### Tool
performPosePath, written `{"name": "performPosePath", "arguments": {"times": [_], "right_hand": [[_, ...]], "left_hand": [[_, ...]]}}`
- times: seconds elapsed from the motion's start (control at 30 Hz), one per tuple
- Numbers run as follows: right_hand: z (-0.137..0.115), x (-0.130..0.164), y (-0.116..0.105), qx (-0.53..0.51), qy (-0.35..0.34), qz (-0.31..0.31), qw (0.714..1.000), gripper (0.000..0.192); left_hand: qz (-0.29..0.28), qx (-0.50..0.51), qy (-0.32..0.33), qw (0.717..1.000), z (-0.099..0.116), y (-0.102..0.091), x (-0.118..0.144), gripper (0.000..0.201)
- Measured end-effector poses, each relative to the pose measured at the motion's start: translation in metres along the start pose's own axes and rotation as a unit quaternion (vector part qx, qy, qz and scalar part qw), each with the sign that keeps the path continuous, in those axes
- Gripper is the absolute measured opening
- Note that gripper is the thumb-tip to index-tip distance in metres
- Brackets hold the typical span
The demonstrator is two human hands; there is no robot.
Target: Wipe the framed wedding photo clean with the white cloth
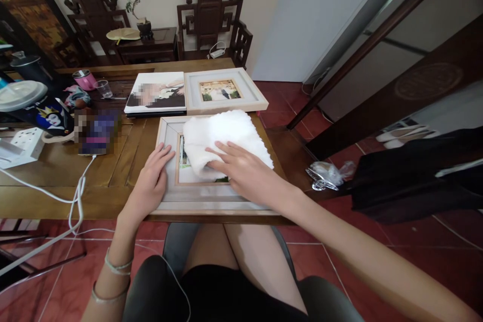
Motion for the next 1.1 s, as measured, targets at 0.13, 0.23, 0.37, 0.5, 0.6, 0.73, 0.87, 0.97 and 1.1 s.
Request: {"name": "performPosePath", "arguments": {"times": [0.13, 0.23, 0.37, 0.5, 0.6, 0.73, 0.87, 0.97, 1.1], "right_hand": [[-0.014, 0.008, 0.0, -0.004, -0.028, -0.02, 0.999, 0.063], [-0.013, 0.009, -0.002, -0.012, -0.023, -0.018, 0.999, 0.064], [-0.001, 0.003, -0.003, -0.025, -0.001, -0.005, 1.0, 0.063], [0.001, 0.001, -0.004, -0.029, 0.009, -0.004, 1.0, 0.062], [-0.016, 0.009, -0.005, -0.049, -0.001, -0.04, 0.998, 0.065], [-0.049, 0.025, -0.012, -0.068, -0.025, -0.073, 0.995, 0.063], [-0.045, 0.024, -0.01, -0.072, -0.007, -0.071, 0.995, 0.066], [-0.016, 0.01, -0.005, -0.047, 0.022, -0.04, 0.998, 0.069], [0.02, -0.009, -0.001, 0.017, 0.044, 0.013, 0.999, 0.065]], "left_hand": [[-0.006, 0.0, -0.007, 1.0, 0.0, 0.001, 0.0, 0.044], [-0.006, -0.001, -0.005, 1.0, 0.0, 0.0, -0.001, 0.044], [-0.004, -0.004, -0.001, 1.0, 0.001, 0.0, 0.0, 0.044], [-0.004, -0.006, -0.001, 1.0, 0.001, 0.0, -0.001, 0.044], [-0.005, -0.007, 0.0, 1.0, 0.0, 0.001, -0.001, 0.044], [-0.005, -0.006, 0.003, 1.0, 0.0, 0.002, -0.001, 0.043], [-0.006, -0.007, 0.003, 1.0, -0.001, 0.002, -0.001, 0.043], [-0.01, -0.009, 0.002, 1.0, 0.0, 0.002, -0.001, 0.044], [-0.004, -0.005, -0.001, 1.0, 0.001, 0.0, 0.0, 0.044]]}}
Point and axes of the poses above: each hand's wrist, its own x-axis away from the middle knuckle, its own y-axis out of the palm, z = x × y, the point moved 8 cm from there along -x, towards the middle knuckle, and after that the axes turned 5 degrees about z, right-handed, at the moved point
